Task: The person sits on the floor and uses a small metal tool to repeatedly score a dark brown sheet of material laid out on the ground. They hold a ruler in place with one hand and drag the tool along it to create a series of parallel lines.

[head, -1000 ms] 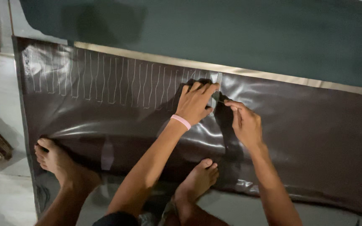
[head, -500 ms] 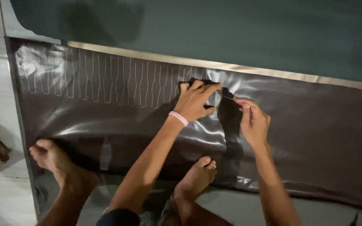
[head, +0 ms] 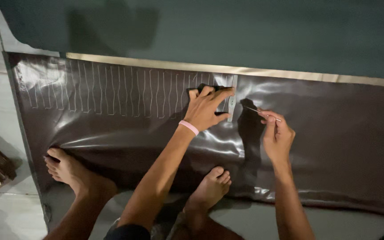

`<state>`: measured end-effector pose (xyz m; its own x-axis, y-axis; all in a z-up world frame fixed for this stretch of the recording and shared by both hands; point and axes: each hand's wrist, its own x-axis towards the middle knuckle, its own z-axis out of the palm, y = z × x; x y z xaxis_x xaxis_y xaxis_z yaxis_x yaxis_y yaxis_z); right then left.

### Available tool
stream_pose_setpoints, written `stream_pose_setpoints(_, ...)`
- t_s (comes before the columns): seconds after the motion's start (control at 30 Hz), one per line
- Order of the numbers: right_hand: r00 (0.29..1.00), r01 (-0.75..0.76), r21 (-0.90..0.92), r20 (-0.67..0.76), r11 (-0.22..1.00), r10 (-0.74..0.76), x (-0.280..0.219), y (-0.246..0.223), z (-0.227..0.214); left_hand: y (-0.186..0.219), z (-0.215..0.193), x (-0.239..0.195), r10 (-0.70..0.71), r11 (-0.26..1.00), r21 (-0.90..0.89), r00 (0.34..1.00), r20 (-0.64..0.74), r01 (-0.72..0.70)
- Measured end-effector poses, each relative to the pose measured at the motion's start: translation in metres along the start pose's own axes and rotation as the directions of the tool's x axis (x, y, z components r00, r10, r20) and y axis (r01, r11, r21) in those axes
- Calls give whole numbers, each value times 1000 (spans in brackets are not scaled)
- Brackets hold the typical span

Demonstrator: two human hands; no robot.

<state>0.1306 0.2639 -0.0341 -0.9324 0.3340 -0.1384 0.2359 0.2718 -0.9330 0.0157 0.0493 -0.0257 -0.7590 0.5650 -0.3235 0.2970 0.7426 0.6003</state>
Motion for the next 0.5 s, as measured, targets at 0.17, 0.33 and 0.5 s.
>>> stream_pose_setpoints(0.17,999,-34,4,10,999,33,-2,5,-4,0,0,4,-18,1000,21,1000,8,18)
stream_pose_setpoints(0.33,1000,-6,33,7,999,5,-4,8,-7,-2,2,0,11,999,38,1000,-27,-10)
stream_pose_setpoints(0.5,1000,-5,65,20,998,3,-3,12,-7,1,0,1,-23,998,53,999,26,22)
